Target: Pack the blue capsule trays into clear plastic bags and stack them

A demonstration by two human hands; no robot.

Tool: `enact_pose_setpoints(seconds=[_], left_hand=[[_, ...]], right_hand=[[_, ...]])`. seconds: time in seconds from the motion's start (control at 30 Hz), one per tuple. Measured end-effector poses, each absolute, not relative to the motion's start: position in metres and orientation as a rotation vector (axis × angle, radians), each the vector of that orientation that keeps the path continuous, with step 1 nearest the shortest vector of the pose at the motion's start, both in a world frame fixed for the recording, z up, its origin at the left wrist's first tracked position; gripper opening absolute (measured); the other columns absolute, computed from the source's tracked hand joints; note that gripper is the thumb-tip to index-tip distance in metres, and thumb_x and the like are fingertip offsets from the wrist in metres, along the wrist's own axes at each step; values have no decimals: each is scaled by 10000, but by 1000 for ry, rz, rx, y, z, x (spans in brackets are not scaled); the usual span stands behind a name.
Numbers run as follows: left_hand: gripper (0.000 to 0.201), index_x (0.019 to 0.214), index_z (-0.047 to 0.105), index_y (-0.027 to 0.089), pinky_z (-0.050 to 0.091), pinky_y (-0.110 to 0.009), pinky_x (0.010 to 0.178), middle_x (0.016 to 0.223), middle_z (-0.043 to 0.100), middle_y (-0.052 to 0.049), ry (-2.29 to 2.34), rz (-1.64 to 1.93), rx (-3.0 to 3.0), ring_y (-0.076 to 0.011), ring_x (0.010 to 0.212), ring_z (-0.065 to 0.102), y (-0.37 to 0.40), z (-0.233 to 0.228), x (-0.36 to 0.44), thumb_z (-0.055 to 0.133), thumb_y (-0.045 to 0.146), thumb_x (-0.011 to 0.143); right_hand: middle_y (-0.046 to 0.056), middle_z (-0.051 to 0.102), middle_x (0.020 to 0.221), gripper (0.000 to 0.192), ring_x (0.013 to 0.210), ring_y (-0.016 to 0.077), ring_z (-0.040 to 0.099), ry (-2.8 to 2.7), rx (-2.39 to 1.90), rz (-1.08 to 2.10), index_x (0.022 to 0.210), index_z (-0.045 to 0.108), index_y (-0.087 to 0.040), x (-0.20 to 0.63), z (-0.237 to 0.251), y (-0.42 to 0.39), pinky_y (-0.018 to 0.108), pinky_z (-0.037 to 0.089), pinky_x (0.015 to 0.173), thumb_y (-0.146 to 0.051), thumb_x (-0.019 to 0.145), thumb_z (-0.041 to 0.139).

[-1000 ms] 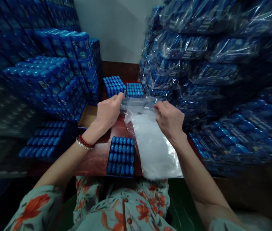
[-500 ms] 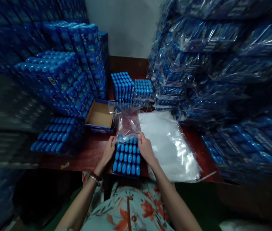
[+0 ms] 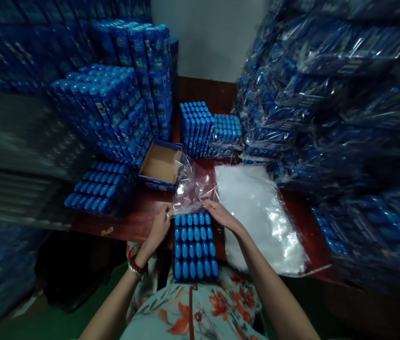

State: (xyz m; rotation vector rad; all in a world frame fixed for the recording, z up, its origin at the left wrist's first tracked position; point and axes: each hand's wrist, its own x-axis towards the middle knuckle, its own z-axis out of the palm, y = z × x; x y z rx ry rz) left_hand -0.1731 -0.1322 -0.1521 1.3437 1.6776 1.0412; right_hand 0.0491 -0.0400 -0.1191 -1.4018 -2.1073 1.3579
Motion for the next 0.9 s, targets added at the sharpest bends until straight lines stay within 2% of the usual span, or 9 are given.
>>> enact_pose_setpoints(seconds=[0.13,0.27,0.37,0.47,0.6,0.7,0.9], left_hand=[[116,843,483,194,413,-310,744,794,576,-25,1558,1087,1324,-182,756,535,-122,-155,-162,398,270,827],[174,811,485,188,434,-289,734,782,561,-12,1492,1141,1240,-164,760,537,-120,-157,-165,402,340,829],[189,766,465,191,441,-259,654,694,526,19,1512,1179,1135,-142,668,517,-124,-163,-164,441,378,785],[182,752,454,194,416,-236,596,656,510,33,1612,1229,1024,-130,613,494,-131,-170,-156,464,375,737],[148,738,472,191,347,-221,532,599,497,47,1767,1253,965,-123,551,460,-137,-171,-147,502,330,695],[129,714,489,192,295,-215,494,536,476,64,1804,1227,1007,-115,497,434,-133,-166,-148,536,307,679],[55,661,489,192,337,-221,508,544,518,47,1803,1193,1072,-129,526,485,-122,-169,-155,521,232,640]], right_hand=[[29,648,713,385,672,205,601,-2007,-1498,1400,860,598,-193,65,-128,-43,342,477,653,-458,889,320],[5,624,760,344,749,195,574,-1911,-1408,1312,804,590,-214,64,-127,-60,321,450,712,-510,838,417],[-25,552,659,340,616,151,514,-1706,-1376,1342,775,547,-209,58,-129,-68,264,418,588,-522,827,425],[-47,507,599,301,520,127,456,-1560,-1419,1312,851,527,-208,53,-135,-71,234,366,495,-493,830,434],[-45,533,587,238,542,140,483,-1511,-1503,1134,933,531,-204,51,-143,-73,237,367,511,-395,804,471],[-57,528,580,273,562,150,503,-1514,-1559,1056,1008,532,-211,50,-150,-72,249,384,552,-308,758,478],[-47,573,608,379,582,165,550,-1323,-1471,1261,1046,502,-196,48,-160,-69,261,430,568,-298,681,521]])
